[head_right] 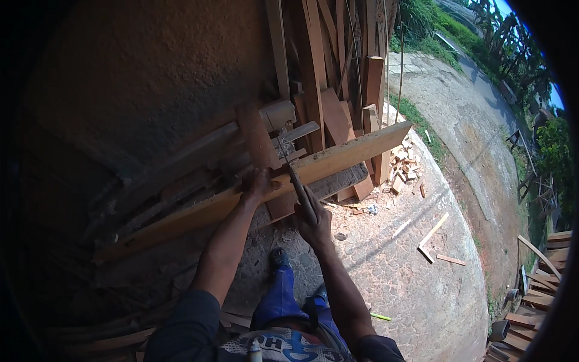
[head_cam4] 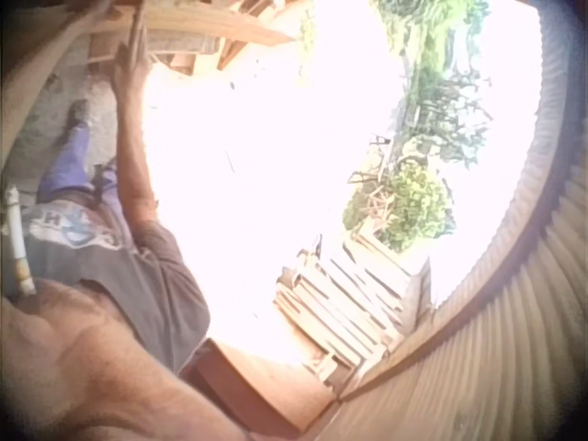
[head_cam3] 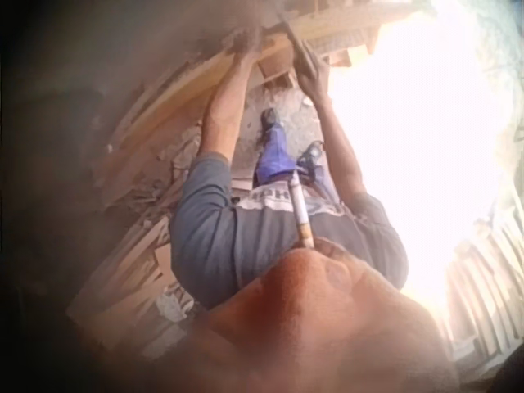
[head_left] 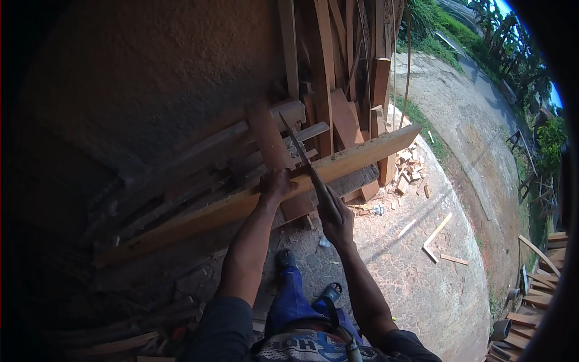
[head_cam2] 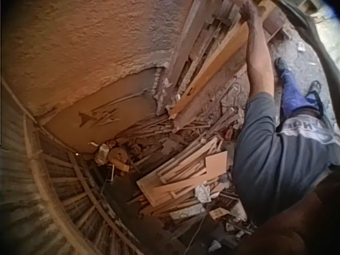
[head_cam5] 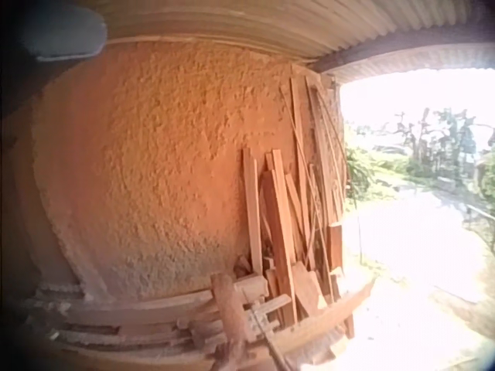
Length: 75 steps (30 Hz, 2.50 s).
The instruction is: The person measures a wooden plank with a tape measure and marks it with a pencil. They then use a hand saw to cut the plank along the marked line. Finally, the person uses a power planer to smooth the surface of the cut wood.
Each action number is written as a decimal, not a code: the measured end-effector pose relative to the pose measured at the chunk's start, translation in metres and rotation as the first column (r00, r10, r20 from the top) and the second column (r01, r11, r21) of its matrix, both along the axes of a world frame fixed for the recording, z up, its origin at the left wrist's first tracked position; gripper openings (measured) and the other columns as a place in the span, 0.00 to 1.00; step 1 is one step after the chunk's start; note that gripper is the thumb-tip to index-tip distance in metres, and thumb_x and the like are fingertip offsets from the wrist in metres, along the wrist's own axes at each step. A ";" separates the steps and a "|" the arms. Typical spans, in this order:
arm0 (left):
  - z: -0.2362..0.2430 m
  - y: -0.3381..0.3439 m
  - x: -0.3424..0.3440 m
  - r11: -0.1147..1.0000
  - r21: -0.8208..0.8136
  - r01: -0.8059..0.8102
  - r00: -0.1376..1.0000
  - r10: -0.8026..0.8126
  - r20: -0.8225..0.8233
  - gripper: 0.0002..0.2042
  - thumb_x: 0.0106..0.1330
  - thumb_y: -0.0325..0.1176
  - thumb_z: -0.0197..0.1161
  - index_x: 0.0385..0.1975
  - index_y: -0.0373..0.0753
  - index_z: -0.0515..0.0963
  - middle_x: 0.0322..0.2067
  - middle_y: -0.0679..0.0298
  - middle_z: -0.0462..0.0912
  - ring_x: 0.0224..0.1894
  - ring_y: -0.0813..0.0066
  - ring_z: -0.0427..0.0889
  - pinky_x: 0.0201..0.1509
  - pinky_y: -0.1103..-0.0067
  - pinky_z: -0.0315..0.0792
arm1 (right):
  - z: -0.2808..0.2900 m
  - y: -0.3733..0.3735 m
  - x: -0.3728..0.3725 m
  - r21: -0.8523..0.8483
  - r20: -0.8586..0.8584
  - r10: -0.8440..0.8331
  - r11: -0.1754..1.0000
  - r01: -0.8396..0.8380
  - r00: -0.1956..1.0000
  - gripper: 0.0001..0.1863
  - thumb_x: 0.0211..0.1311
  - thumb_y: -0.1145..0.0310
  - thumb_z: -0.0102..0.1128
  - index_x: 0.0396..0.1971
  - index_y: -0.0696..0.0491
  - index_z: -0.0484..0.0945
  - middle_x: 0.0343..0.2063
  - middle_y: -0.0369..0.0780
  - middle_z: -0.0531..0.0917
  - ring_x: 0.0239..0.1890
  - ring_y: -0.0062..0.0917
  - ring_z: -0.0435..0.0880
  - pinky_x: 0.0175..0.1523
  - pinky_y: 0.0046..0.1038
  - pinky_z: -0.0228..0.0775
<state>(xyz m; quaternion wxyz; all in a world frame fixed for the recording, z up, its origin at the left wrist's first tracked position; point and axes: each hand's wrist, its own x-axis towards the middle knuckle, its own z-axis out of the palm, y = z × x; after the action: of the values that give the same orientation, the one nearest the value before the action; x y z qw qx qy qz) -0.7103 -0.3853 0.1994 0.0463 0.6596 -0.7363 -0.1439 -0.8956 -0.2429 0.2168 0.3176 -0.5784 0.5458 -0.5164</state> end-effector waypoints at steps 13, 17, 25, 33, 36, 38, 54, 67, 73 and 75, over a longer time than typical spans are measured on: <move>-0.010 -0.012 0.013 1.000 0.018 -0.008 1.000 0.008 0.004 0.24 0.50 0.52 0.78 0.42 0.44 0.86 0.40 0.55 0.88 0.47 0.54 0.87 0.51 0.62 0.80 | -0.010 0.128 -0.038 -0.018 -0.231 0.030 0.999 -0.035 0.973 0.28 0.62 0.78 0.61 0.64 0.57 0.72 0.50 0.51 0.85 0.47 0.38 0.89 0.48 0.32 0.80; -0.015 -0.012 0.007 1.000 -0.010 0.011 0.999 -0.011 0.041 0.24 0.50 0.53 0.78 0.42 0.44 0.86 0.40 0.53 0.88 0.46 0.55 0.87 0.51 0.62 0.80 | -0.013 -0.013 0.005 -0.047 -0.042 -0.015 0.999 0.013 0.999 0.28 0.62 0.72 0.66 0.64 0.53 0.73 0.41 0.53 0.86 0.42 0.37 0.90 0.43 0.32 0.79; -0.016 -0.018 0.032 0.998 0.051 -0.036 0.998 0.034 0.044 0.25 0.49 0.53 0.79 0.43 0.45 0.86 0.41 0.52 0.88 0.47 0.53 0.87 0.50 0.60 0.79 | -0.008 0.219 -0.063 0.049 -0.493 0.049 0.998 -0.029 0.868 0.30 0.59 0.79 0.62 0.64 0.54 0.73 0.52 0.48 0.85 0.48 0.35 0.89 0.49 0.32 0.81; -0.016 -0.012 0.003 0.998 -0.042 0.046 0.999 -0.045 0.030 0.26 0.46 0.54 0.79 0.45 0.50 0.87 0.39 0.54 0.88 0.45 0.52 0.87 0.50 0.61 0.79 | -0.020 -0.010 0.004 -0.015 -0.048 -0.019 1.000 0.018 0.999 0.29 0.62 0.71 0.66 0.65 0.51 0.72 0.44 0.53 0.85 0.44 0.41 0.89 0.45 0.34 0.80; -0.023 -0.016 0.029 1.000 -0.008 -0.010 1.000 0.009 -0.021 0.25 0.46 0.54 0.79 0.43 0.48 0.87 0.38 0.55 0.88 0.44 0.53 0.87 0.49 0.61 0.79 | -0.037 0.079 -0.018 -0.131 -0.193 0.011 0.991 -0.037 0.981 0.31 0.61 0.71 0.68 0.66 0.53 0.70 0.49 0.51 0.85 0.47 0.44 0.88 0.48 0.35 0.81; -0.021 -0.016 0.032 1.000 -0.003 -0.008 1.000 0.008 -0.007 0.25 0.46 0.54 0.80 0.42 0.47 0.87 0.37 0.55 0.88 0.43 0.53 0.87 0.49 0.61 0.79 | -0.027 0.179 -0.049 0.057 -0.198 0.039 0.998 -0.028 0.979 0.32 0.58 0.73 0.67 0.65 0.56 0.71 0.50 0.51 0.85 0.45 0.41 0.89 0.48 0.35 0.81; -0.017 -0.020 0.036 0.998 0.062 -0.034 0.999 0.035 -0.012 0.22 0.50 0.52 0.78 0.41 0.46 0.87 0.42 0.53 0.88 0.47 0.53 0.87 0.51 0.62 0.79 | -0.020 0.225 -0.065 0.109 -0.331 0.061 0.994 -0.026 0.942 0.31 0.58 0.75 0.66 0.63 0.56 0.73 0.53 0.52 0.83 0.51 0.40 0.88 0.51 0.34 0.80; -0.019 -0.022 0.043 0.997 0.076 -0.023 1.000 0.024 -0.017 0.26 0.48 0.53 0.79 0.45 0.48 0.86 0.43 0.54 0.88 0.49 0.52 0.86 0.53 0.61 0.79 | -0.027 0.109 -0.020 0.063 -0.161 0.056 0.997 -0.047 0.985 0.30 0.60 0.76 0.63 0.65 0.54 0.72 0.54 0.50 0.83 0.52 0.40 0.87 0.55 0.32 0.77; -0.003 -0.014 0.010 0.998 0.038 -0.050 0.999 0.050 0.015 0.27 0.47 0.53 0.80 0.46 0.46 0.86 0.43 0.54 0.88 0.50 0.52 0.86 0.53 0.61 0.79 | -0.016 0.216 -0.057 -0.034 -0.512 -0.013 0.999 -0.005 0.859 0.32 0.56 0.78 0.62 0.64 0.53 0.74 0.51 0.50 0.84 0.42 0.39 0.89 0.37 0.34 0.81; -0.019 -0.008 0.012 1.000 -0.006 -0.024 1.000 0.024 0.009 0.25 0.49 0.52 0.79 0.44 0.45 0.86 0.42 0.53 0.88 0.48 0.51 0.86 0.52 0.61 0.80 | -0.031 0.120 -0.038 -0.019 -0.322 0.000 1.000 -0.007 0.947 0.29 0.59 0.72 0.66 0.63 0.56 0.74 0.50 0.51 0.85 0.39 0.38 0.90 0.40 0.32 0.81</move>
<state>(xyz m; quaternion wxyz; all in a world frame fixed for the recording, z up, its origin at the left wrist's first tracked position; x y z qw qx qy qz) -0.6979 -0.3937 0.1801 0.0467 0.6690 -0.7288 -0.1384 -0.9333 -0.1229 0.1855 0.2193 -0.6591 0.5841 -0.4199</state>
